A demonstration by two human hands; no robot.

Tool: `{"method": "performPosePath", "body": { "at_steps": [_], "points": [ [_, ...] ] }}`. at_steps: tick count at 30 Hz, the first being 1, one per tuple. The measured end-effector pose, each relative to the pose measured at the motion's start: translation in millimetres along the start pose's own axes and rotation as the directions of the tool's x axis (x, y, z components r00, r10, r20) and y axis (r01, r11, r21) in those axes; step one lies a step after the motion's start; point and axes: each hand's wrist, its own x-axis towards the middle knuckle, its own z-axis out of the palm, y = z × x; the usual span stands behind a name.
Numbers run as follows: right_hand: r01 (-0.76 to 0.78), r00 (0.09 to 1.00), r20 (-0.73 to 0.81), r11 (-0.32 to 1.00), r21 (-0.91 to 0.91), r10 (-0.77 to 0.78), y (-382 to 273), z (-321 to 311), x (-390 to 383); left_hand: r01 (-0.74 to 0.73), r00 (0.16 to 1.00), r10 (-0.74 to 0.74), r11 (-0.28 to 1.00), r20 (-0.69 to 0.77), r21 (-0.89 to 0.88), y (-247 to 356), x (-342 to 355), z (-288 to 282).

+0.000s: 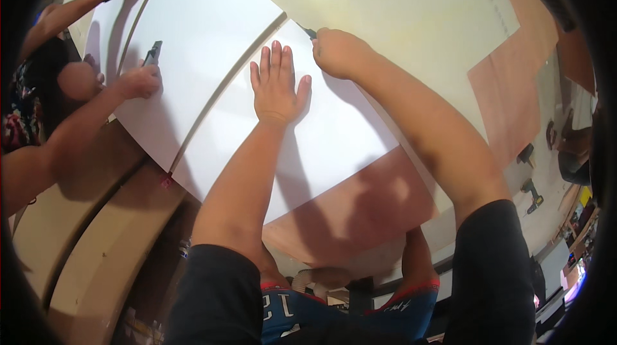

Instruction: The person places white panels into an edge-banding machine and later uses a utility knife to trim a protective film or edge from the panels on a work surface.

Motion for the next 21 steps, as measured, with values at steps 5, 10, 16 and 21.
{"method": "performPosePath", "body": {
  "at_steps": [5,10,16,21],
  "points": [
    [-0.075,0.994,0.072,0.995,-0.072,0.080,37.5,22.0,-71.9,0.028,0.999,-0.029,0.999,0.030,0.020,-2.5,-3.8,1.6],
    [-0.275,0.934,0.197,0.952,-0.136,0.298,77.0,30.3,-164.0,0.024,0.999,-0.024,1.000,0.033,0.019,1.6,1.3,1.9],
    [-0.306,0.902,0.271,0.940,-0.150,0.337,88.6,3.2,-227.4,0.026,0.999,-0.027,1.000,0.020,0.016,-0.9,-4.7,0.6],
    [-0.197,0.980,0.098,0.914,0.355,0.173,41.9,-20.2,-243.3,0.024,0.999,-0.025,0.999,0.047,0.036,1.0,-1.3,-6.1]
  ]
}}
